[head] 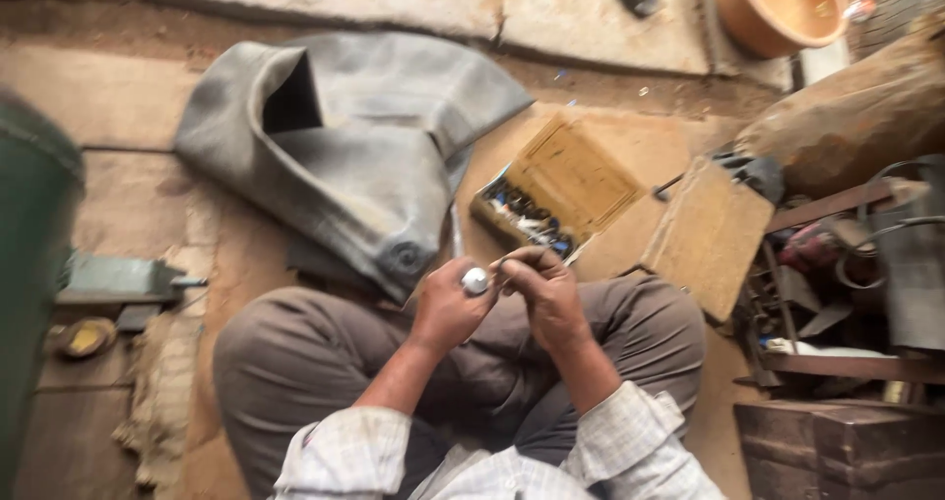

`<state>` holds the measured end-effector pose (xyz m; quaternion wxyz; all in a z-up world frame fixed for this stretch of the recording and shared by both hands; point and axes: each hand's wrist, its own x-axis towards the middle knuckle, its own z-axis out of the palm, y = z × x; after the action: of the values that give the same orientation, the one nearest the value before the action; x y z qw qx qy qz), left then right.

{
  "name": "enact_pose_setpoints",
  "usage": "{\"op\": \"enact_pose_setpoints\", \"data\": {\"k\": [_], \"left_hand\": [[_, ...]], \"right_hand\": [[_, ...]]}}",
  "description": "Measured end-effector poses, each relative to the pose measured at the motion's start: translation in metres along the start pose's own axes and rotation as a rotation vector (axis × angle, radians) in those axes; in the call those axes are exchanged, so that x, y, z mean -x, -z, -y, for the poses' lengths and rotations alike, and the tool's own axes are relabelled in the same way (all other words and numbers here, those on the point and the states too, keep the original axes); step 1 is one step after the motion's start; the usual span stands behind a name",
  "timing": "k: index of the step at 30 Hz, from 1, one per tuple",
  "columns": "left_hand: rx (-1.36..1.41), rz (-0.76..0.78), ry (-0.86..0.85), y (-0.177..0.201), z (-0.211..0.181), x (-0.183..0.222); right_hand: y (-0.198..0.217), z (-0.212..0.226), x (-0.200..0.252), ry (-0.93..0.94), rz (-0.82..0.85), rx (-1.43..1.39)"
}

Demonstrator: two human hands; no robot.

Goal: Patching a hole in a rubber inner tube by scraping the surface and applying a patch.

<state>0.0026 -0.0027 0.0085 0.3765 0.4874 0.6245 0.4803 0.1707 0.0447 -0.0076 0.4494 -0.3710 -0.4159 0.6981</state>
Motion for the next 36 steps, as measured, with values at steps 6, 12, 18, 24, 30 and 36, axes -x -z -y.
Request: {"op": "enact_pose_setpoints", "data": {"k": [6, 12, 18, 24, 30, 36], "left_hand": [[0.032, 0.0, -0.042, 0.002, 0.001, 0.001], [0.066, -0.004, -0.005, 0.005, 0.002, 0.0], [0.08, 0.008, 0.06, 0.001, -0.001, -0.005], [0.079, 0.009, 0.103, -0.005, 0.003, -0.013], [0.059, 0.039, 0.161, -0.009, -0.003, -0.026], [0.034, 0.104, 0.17, -0.008, -0.009, -0.034]], "right_hand": [[0.006, 0.018, -0.005, -0.019, -0.006, -0.017], [0.076, 0.071, -0.058, 0.11, -0.223, -0.194], [0.125, 0.084, -0.115, -0.124, -0.288, -0.082], [0.137, 0.023, -0.162, -0.368, -0.277, 0.586], [0.154, -0.039, -0.191, -0.358, -0.109, 0.793], [0.102, -0.04, -0.197, -0.143, -0.072, 1.479]]}}
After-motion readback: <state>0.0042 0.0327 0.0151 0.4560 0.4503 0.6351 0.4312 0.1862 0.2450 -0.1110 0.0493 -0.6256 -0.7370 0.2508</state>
